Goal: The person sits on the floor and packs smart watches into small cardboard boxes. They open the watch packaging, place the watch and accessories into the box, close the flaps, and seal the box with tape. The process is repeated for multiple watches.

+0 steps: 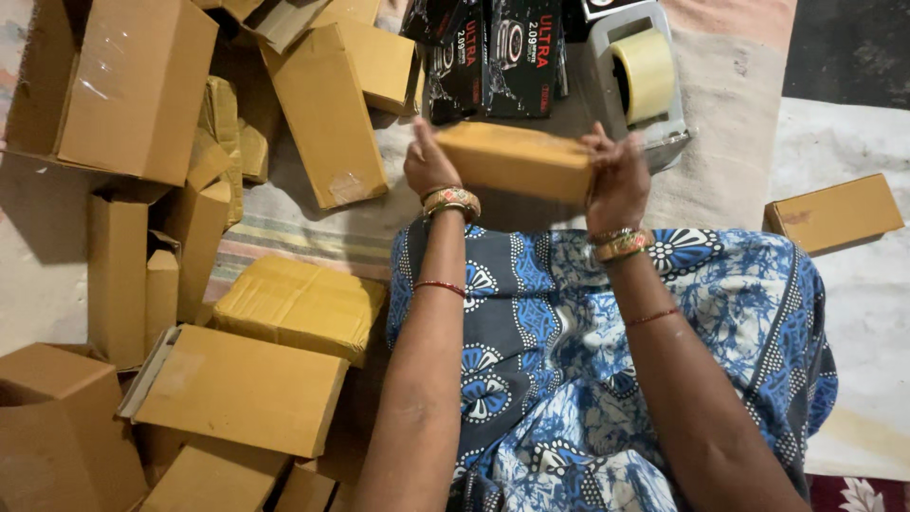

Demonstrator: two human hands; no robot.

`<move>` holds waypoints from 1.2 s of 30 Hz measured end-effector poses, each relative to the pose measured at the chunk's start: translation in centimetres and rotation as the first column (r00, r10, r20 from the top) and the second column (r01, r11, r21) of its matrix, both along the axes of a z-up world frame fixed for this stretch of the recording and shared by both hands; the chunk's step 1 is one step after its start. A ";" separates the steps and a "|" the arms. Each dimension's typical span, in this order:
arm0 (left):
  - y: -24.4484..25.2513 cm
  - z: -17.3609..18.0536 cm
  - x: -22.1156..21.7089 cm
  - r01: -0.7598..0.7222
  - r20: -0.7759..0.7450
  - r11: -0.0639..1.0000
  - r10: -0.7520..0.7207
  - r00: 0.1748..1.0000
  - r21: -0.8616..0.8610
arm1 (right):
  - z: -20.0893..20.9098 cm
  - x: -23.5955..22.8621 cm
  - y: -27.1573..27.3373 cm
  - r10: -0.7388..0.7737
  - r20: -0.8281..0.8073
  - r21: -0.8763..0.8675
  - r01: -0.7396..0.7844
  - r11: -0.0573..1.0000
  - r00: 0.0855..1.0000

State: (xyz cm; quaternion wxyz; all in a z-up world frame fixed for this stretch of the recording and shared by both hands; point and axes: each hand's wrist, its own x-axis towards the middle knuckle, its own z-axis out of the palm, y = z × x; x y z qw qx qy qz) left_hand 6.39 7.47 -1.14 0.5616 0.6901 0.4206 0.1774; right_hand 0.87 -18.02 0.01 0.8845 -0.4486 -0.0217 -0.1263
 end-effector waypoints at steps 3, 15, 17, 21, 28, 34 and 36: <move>-0.6 -1.9 -0.2 0.064 -0.110 0.958 -0.035 0.993 0.278 | -1.4 -2.6 0.4 -0.052 -0.039 -0.446 0.029 0.895 0.998; -1.8 3.1 -2.5 0.355 -0.380 0.907 -0.252 0.890 0.229 | 0.4 -1.0 12.6 0.197 -0.046 -0.912 0.040 -0.409 0.979; -1.4 4.0 -2.4 0.346 -0.401 0.918 -0.248 0.882 0.193 | 0.2 -0.1 13.9 0.222 0.032 -0.923 0.114 -0.367 0.974; -1.6 4.5 -2.3 0.357 -0.436 0.911 -0.240 0.867 0.208 | -0.1 0.0 12.5 0.191 0.094 -0.857 0.177 -0.485 0.977; -1.9 5.1 -2.5 0.377 -0.477 0.902 -0.242 0.845 0.210 | 0.5 -2.5 5.6 -0.100 -0.129 -0.939 -0.154 -0.308 0.987; -2.0 4.8 -2.3 0.396 -0.511 0.894 -0.246 0.824 0.208 | -0.8 -5.7 3.7 -0.199 -0.048 -0.914 0.038 0.404 0.979; -2.0 4.2 -2.1 0.416 -0.549 0.885 -0.245 0.799 0.210 | -1.6 -6.5 3.8 -0.216 -0.195 -0.831 -0.044 0.554 0.957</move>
